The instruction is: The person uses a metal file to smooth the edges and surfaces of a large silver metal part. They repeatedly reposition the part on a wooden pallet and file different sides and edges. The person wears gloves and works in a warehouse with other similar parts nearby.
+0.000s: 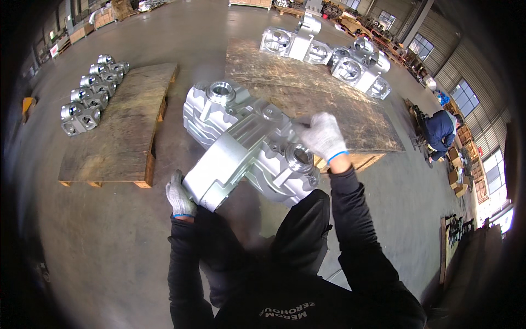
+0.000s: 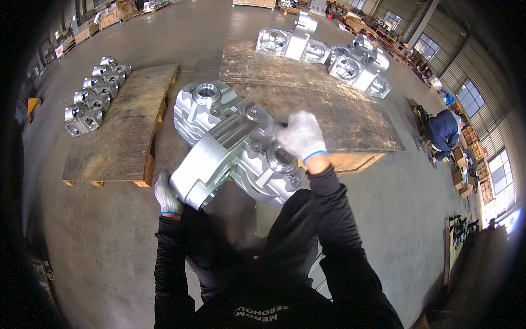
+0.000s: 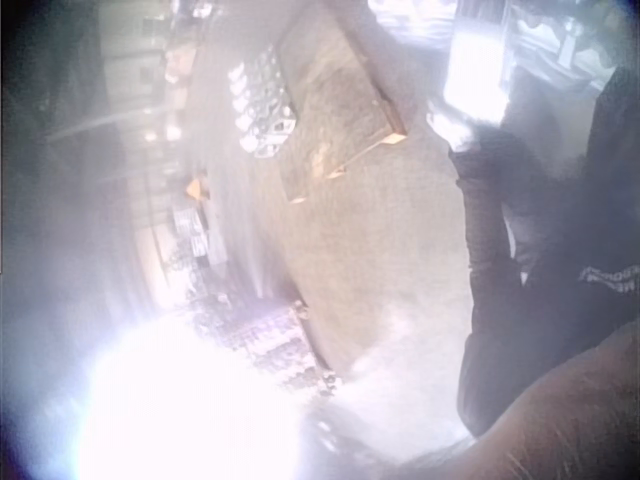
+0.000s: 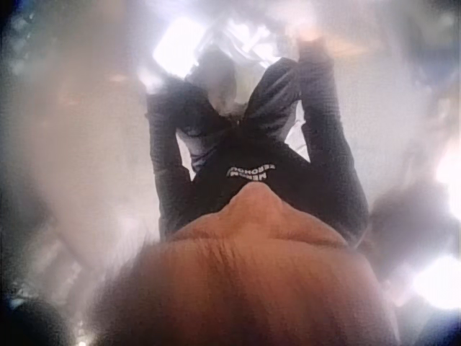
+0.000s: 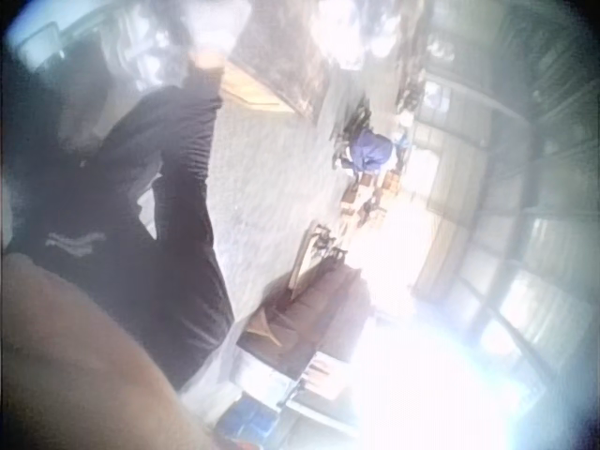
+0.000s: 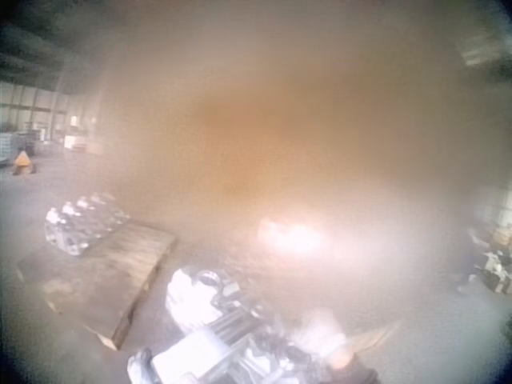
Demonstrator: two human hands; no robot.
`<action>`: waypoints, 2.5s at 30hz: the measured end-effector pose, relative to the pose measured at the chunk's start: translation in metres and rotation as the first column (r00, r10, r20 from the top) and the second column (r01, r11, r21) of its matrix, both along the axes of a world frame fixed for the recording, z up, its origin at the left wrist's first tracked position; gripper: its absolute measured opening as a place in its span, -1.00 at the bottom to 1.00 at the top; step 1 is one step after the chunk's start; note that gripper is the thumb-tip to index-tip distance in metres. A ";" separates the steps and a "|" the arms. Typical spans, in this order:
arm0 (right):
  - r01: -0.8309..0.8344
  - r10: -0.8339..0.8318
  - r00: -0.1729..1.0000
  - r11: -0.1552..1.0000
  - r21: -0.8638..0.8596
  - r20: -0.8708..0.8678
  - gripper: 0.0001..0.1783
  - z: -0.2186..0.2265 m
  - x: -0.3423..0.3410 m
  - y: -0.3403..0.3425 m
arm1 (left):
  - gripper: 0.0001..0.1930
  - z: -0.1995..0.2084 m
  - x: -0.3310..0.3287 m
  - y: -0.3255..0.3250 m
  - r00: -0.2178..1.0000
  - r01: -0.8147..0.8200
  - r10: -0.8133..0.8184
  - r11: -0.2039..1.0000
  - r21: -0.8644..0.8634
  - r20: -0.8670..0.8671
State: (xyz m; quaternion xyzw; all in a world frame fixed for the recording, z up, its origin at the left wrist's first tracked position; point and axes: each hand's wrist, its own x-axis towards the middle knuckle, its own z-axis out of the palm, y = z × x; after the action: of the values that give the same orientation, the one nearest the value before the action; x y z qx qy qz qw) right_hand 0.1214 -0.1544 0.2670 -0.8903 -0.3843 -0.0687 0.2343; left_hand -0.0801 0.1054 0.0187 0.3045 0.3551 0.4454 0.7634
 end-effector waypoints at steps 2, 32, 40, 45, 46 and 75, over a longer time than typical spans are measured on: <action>0.029 -0.028 0.999 0.999 -0.026 0.039 -0.74 0.000 -0.002 -0.002 | -0.72 -0.001 0.001 0.001 0.998 -0.041 0.043 0.998 -0.051 0.043; 0.014 -0.009 0.999 0.994 -0.104 0.044 -0.68 0.012 -0.009 -0.026 | -0.73 -0.004 -0.004 0.001 0.993 0.027 -0.028 1.000 0.014 0.112; 0.189 -0.169 0.978 0.967 0.171 -0.122 -0.72 -0.042 0.008 -0.054 | -0.71 -0.005 -0.002 0.000 0.994 0.002 0.001 1.000 -0.030 0.108; 0.166 -0.142 0.976 0.977 0.135 -0.166 -0.78 -0.041 0.003 -0.059 | -0.73 0.006 -0.004 -0.006 0.999 0.044 -0.046 0.996 0.082 0.025; 0.104 -0.099 0.994 0.987 0.123 -0.050 -0.78 -0.033 0.003 -0.058 | -0.71 0.006 -0.006 -0.006 0.997 0.060 -0.062 0.997 0.038 0.055; 0.100 -0.071 0.979 0.984 0.146 -0.192 -0.78 -0.062 0.006 -0.099 | -0.54 -0.036 -0.025 0.030 0.937 0.329 -0.330 0.944 0.025 0.114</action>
State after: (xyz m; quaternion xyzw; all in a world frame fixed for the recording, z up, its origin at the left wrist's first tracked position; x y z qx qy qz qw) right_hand 0.1279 -0.2532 0.2054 -0.8877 -0.3154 -0.0252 0.3344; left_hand -0.1054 0.1351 -0.0169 0.3354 0.2528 0.3295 0.8456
